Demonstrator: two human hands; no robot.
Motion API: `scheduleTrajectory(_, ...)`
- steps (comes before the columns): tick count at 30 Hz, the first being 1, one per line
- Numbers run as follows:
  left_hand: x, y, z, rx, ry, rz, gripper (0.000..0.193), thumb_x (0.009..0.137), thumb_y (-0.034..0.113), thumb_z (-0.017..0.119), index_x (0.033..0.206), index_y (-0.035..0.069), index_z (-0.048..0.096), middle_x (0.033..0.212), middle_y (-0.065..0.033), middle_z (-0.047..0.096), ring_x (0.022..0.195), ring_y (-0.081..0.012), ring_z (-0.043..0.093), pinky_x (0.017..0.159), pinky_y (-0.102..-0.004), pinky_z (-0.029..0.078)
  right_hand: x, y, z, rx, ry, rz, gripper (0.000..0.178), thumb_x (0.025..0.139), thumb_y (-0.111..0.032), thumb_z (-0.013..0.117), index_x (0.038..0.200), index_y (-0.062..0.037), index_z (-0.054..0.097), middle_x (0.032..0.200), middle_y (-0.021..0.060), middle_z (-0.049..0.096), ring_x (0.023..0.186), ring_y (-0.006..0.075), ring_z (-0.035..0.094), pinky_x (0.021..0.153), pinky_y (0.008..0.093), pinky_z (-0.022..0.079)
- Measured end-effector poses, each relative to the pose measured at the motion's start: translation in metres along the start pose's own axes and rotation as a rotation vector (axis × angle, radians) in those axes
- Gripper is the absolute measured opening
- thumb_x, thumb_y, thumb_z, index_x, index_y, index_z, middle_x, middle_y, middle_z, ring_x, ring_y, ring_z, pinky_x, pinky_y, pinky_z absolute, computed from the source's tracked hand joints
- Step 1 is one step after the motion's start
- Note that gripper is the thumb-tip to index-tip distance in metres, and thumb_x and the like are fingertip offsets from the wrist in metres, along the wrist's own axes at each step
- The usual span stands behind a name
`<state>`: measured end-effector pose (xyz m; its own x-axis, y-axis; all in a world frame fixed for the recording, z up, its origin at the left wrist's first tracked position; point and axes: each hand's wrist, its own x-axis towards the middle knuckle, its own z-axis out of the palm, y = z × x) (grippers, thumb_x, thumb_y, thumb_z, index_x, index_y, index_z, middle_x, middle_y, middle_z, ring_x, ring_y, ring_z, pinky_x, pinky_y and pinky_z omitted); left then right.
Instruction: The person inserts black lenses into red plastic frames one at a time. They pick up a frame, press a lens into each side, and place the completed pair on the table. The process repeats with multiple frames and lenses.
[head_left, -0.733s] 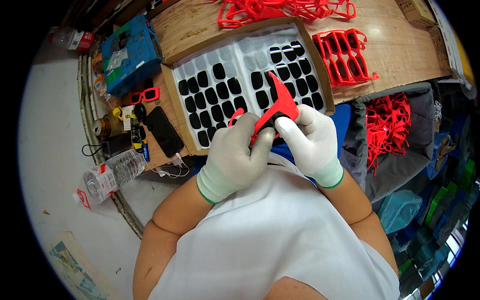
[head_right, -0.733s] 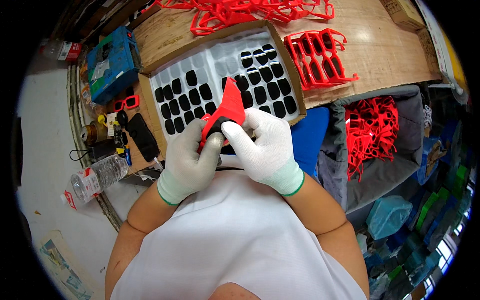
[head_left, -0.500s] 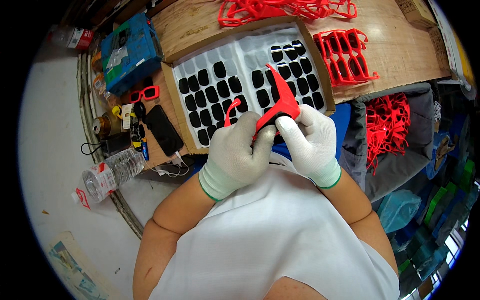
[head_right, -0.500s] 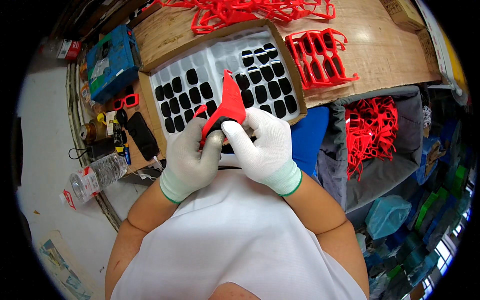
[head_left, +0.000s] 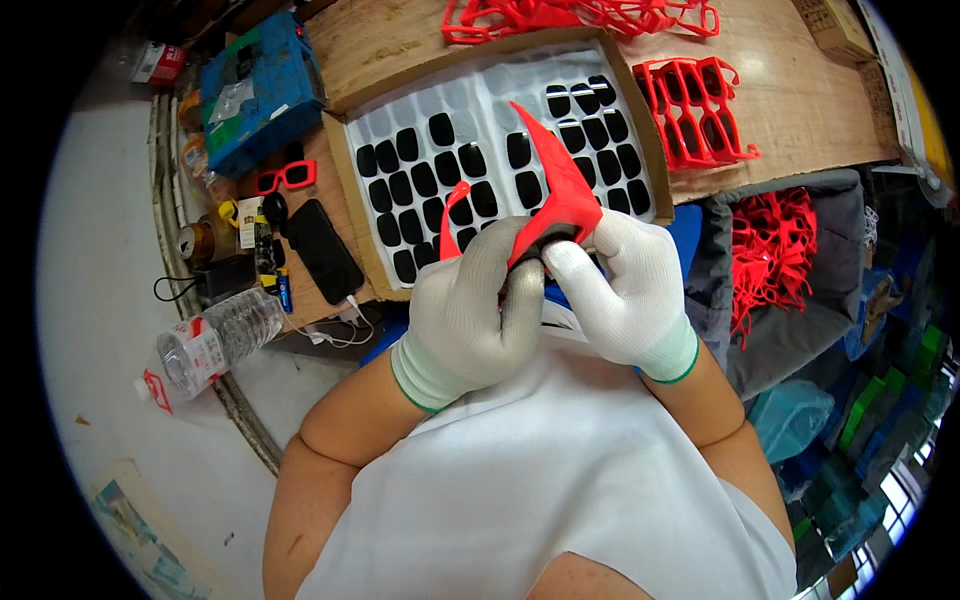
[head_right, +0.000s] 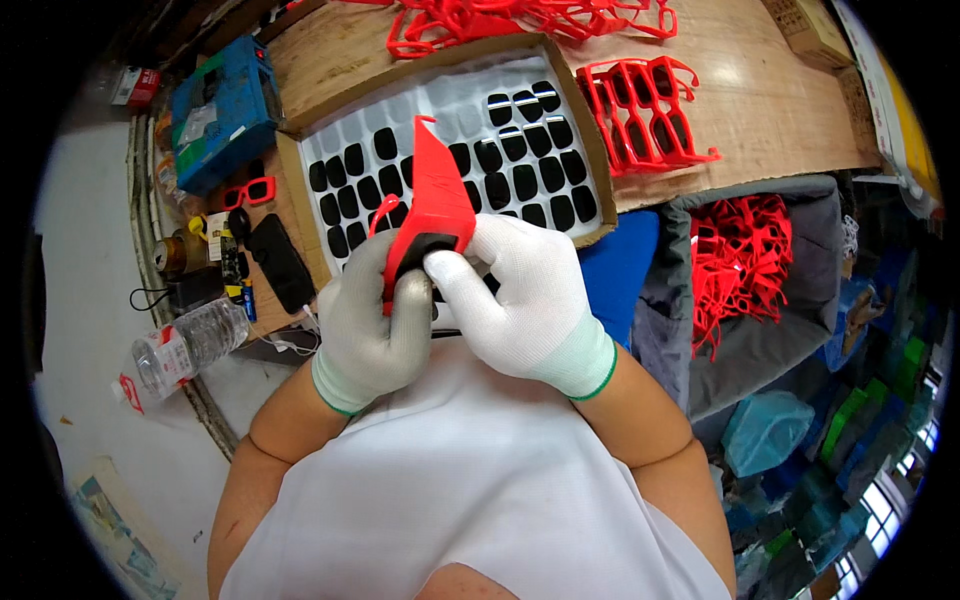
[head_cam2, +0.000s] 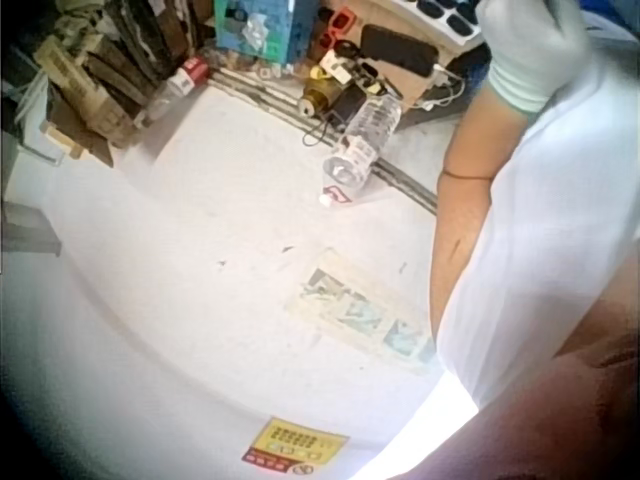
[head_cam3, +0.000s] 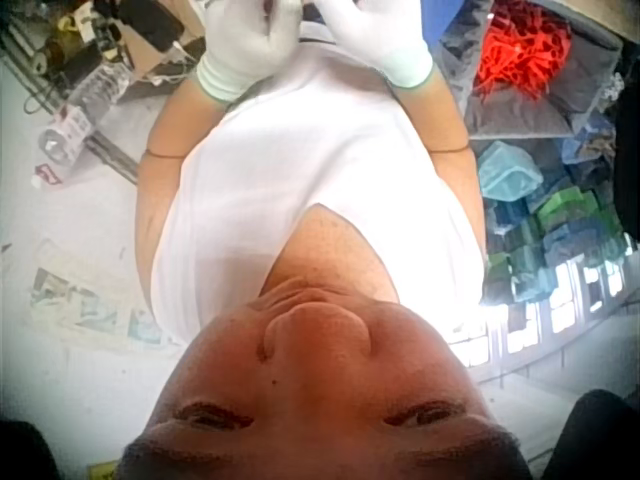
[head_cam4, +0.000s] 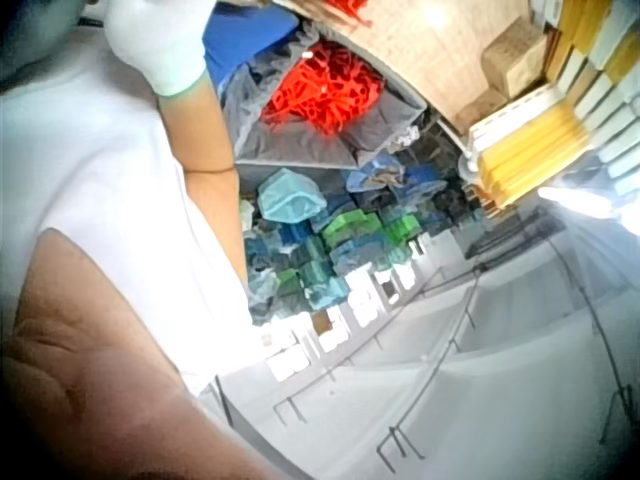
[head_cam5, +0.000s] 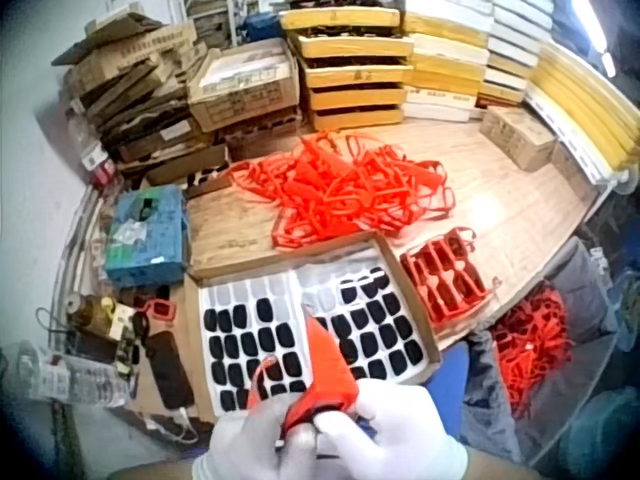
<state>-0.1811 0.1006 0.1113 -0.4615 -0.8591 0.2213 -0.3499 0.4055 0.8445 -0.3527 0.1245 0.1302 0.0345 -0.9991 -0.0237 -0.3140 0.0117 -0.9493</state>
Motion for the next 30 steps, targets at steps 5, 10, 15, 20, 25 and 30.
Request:
scheduleTrajectory(5, -0.001, -0.002, -0.001, 0.014, 0.073, 0.096, 0.027, 0.087, 0.000, 0.061, 0.114, -0.005, 0.059, 0.071, -0.0128, 0.064, 0.052, -0.0215, 0.064, 0.049, -0.0314, 0.050, 0.002, -0.001, 0.001, 0.018, 0.013, -0.082, 0.010, 0.089, -0.009, 0.064, 0.092, -0.0013, 0.070, 0.069, 0.0101, 0.065, 0.063, 0.0199, 0.066, 0.063, 0.0304, 0.054)
scheduleTrajectory(10, 0.011, -0.001, -0.017, -0.027, -0.112, -0.073, 0.021, 0.089, 0.003, 0.061, 0.109, -0.002, 0.060, 0.071, -0.0128, 0.063, 0.054, -0.0235, 0.065, 0.052, -0.0312, 0.051, 0.009, 0.010, -0.009, -0.012, 0.023, -0.062, 0.017, 0.082, -0.011, 0.074, 0.095, -0.0012, 0.068, 0.076, 0.0103, 0.067, 0.065, 0.0200, 0.065, 0.064, 0.0308, 0.054)
scheduleTrajectory(15, 0.020, 0.003, -0.028, 0.203, -0.512, -0.048, 0.021, 0.085, 0.012, 0.066, 0.105, 0.004, 0.065, 0.062, -0.0122, 0.061, 0.051, -0.0286, 0.063, 0.051, -0.0359, 0.050, 0.009, 0.022, -0.040, -0.325, 0.036, -0.366, 0.048, 0.066, -0.017, 0.083, 0.107, -0.0054, 0.060, 0.114, 0.0171, 0.057, 0.108, 0.0347, 0.055, 0.094, 0.0437, 0.045)
scheduleTrajectory(20, 0.030, 0.012, -0.017, 0.162, -0.798, 0.013, 0.024, 0.084, 0.021, 0.068, 0.099, 0.003, 0.069, 0.063, -0.0124, 0.064, 0.055, -0.0300, 0.064, 0.055, -0.0381, 0.053, -0.010, 0.037, -0.048, -0.142, -0.421, -0.328, 0.014, 0.082, -0.015, 0.065, 0.090, -0.0040, 0.064, 0.087, 0.0106, 0.060, 0.090, 0.0293, 0.059, 0.106, 0.0450, 0.034)
scheduleTrajectory(25, 0.081, -0.083, -0.009, -0.033, -0.075, -0.439, 0.037, 0.087, 0.027, 0.062, 0.111, 0.000, 0.066, 0.090, -0.0190, 0.072, 0.087, -0.0353, 0.071, 0.080, -0.0428, 0.056, -0.027, 0.044, -0.055, 0.051, -0.299, -0.085, 0.016, 0.088, -0.015, 0.058, 0.084, -0.0008, 0.065, 0.076, 0.0128, 0.060, 0.079, 0.0318, 0.059, 0.104, 0.0446, 0.038)
scheduleTrajectory(30, 0.093, -0.178, 0.008, 0.711, -0.231, -0.659, 0.055, 0.081, 0.032, 0.067, 0.127, 0.002, 0.059, 0.131, -0.0270, 0.055, 0.121, -0.0392, 0.057, 0.105, -0.0432, 0.047, -0.050, 0.041, -0.049, 0.374, -0.121, 0.226, 0.023, 0.092, -0.012, 0.054, 0.102, 0.0065, 0.063, 0.080, 0.0121, 0.067, 0.079, 0.0231, 0.064, 0.083, 0.0338, 0.051)
